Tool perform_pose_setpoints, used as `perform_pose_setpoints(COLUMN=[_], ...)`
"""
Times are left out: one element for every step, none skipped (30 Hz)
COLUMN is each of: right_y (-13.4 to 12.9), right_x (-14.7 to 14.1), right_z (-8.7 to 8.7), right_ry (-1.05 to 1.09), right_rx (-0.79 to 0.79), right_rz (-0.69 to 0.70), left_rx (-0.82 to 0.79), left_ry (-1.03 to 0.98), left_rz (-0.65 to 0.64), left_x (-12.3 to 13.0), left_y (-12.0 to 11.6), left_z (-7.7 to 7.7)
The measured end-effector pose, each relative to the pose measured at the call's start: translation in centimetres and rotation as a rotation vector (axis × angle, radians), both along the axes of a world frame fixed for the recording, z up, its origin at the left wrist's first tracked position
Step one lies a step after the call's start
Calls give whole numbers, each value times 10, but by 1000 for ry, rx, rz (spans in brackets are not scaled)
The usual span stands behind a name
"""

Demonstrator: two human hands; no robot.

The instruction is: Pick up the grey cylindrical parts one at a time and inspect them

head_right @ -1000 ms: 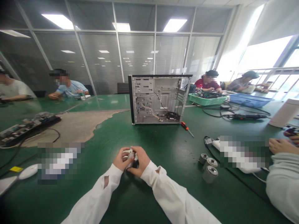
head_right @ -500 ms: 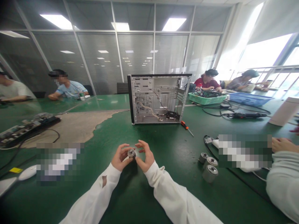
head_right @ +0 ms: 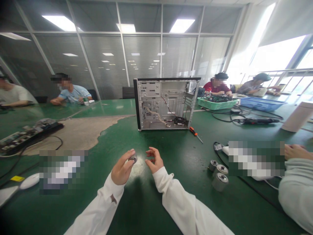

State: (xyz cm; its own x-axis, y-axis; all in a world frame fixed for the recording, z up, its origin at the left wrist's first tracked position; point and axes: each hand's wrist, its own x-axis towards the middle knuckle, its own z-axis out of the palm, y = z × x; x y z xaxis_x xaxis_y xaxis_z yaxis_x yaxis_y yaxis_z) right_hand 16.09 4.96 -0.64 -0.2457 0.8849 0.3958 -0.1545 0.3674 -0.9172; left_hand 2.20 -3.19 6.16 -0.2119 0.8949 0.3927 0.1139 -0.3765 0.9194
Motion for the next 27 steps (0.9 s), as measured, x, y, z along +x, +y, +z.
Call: perform_pose_setpoints(right_y=[0,0,0,0,0,0,0,0,0,0,1,1,1,1,2,2,2,1,1,1,1,1,1,1,1,1,1], right_x=[0,-1,-1,-1,-1,-2,-2,-2,-2,-2,-2,-3,-3,-3,-3,-4,-4,-4,-4,-5,-5,-5,-5,-5,-5,-5,-5], right_z=[0,-1,-1,-2,-2,-2,-3,-3,-3,-4,-5,-5,-6,-7,-7,-7,-8,-8,-8,-8,-8,-8,-8,-8,-8,-8,-8], right_ry=[6,11,15,17,18,19,21,22,23,23,23,24,25,28,32,36,39,40,40,40,41,42,42,43,43,42,41], right_rx=[-3,-6,-7,-8,-8,-8,-8,-9,-11,-13,-17,-21,-25,-29,-31,-33,-35,-37,-39,-41,-43,-43,-44,-45,-45,-45,-44], right_rz=[2,5,6,8,11,14,18,22,26,29,30,32,33,34,35,36,36,36,35,34,33,33,32,31,30,28,25], left_rx=[11,19,21,20,7,-12,-35,-71,-118,-160,-203,-242,-276,-311,-347,-387,-426,-463,-496,-525,-549,-572,-595,-618,-633,-638,-637], left_ry=[14,13,-10,-57,-128,-214,-306,-397,-505,-611,-700,-778,-839,-889,-937,-983,-1030,-1074,-1113,-1143,-1165,-1181,-1191,-1196,-1197,-1191,-1175], left_rz=[1,11,30,57,84,95,102,96,54,-5,-59,-108,-139,-153,-155,-154,-154,-157,-170,-193,-227,-269,-315,-362,-404,-439,-467], left_x=[1,2,3,4,5,4,3,2,0,-2,-5,-7,-9,-10,-11,-13,-14,-15,-16,-17,-19,-20,-21,-22,-23,-23,-23], left_y=[0,1,2,4,7,10,13,16,19,22,23,25,26,26,27,28,28,29,29,30,30,29,28,27,25,23,21], left_z=[-2,-4,-6,-9,-12,-15,-18,-21,-24,-26,-28,-29,-30,-30,-30,-30,-30,-30,-30,-30,-29,-29,-28,-27,-26,-25,-24])
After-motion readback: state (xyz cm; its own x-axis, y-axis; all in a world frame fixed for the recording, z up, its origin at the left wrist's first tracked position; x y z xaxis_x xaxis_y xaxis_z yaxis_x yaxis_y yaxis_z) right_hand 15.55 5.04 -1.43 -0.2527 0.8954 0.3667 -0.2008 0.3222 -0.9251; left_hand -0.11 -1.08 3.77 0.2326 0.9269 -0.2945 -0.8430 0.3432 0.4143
